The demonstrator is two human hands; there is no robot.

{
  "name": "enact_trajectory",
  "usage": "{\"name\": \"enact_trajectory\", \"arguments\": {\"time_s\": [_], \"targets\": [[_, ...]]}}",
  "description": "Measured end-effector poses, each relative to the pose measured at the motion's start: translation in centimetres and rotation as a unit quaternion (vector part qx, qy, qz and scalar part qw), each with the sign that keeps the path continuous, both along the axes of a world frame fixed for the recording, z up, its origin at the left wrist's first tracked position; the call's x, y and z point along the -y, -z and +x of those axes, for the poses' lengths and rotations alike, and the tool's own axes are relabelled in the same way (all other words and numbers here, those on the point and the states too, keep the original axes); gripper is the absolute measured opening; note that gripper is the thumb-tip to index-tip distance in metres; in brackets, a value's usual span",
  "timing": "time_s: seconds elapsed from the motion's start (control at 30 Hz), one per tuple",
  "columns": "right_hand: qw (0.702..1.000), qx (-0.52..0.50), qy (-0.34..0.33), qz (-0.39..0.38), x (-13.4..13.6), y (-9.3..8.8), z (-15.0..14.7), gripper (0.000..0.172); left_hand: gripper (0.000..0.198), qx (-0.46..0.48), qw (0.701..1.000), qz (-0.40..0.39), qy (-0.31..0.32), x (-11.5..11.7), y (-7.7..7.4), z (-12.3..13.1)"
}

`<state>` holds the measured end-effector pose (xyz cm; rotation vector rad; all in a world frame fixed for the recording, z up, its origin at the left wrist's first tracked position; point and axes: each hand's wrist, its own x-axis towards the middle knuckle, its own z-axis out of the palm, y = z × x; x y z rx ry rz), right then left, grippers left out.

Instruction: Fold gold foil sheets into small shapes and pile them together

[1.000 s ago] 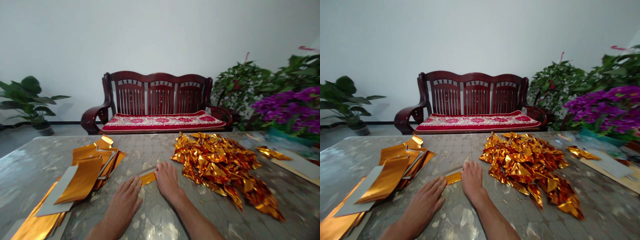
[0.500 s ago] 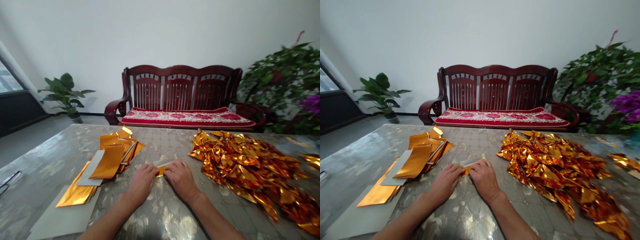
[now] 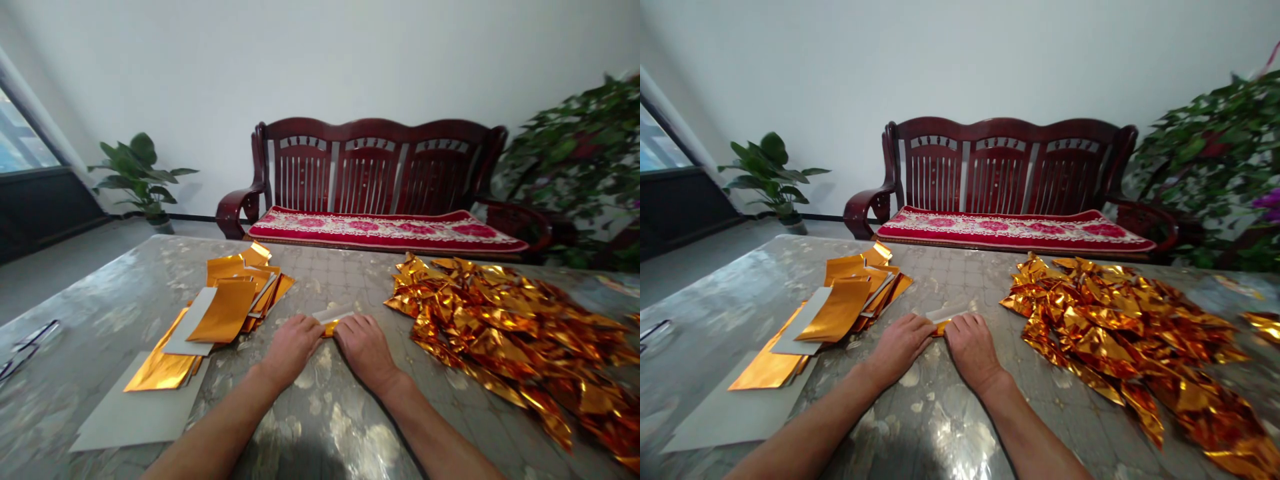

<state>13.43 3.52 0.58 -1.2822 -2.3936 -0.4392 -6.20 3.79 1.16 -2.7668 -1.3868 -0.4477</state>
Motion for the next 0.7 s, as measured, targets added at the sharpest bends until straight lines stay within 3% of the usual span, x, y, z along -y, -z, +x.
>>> {"name": "enact_trajectory", "arguments": {"time_s": [0.27,0.47,0.7], "targets": [[0.994,-0.065,-0.02,-0.083,0.9,-0.8,-0.3,0.012,0.023,-0.017,0.998,0.046,-0.048,0.8,0.3,1.5],[0.99,-0.08,0.019,-0.112,0.6,-0.8,0.0,0.015,0.015,0.099,0.994,-0.025,-0.045,0.6,0.3,0.9],[0.988,-0.076,0.065,-0.118,0.4,-1.2,-0.1,0.013,0.023,0.189,0.975,-0.092,-0.075,-0.3,0.7,0.4]]}}
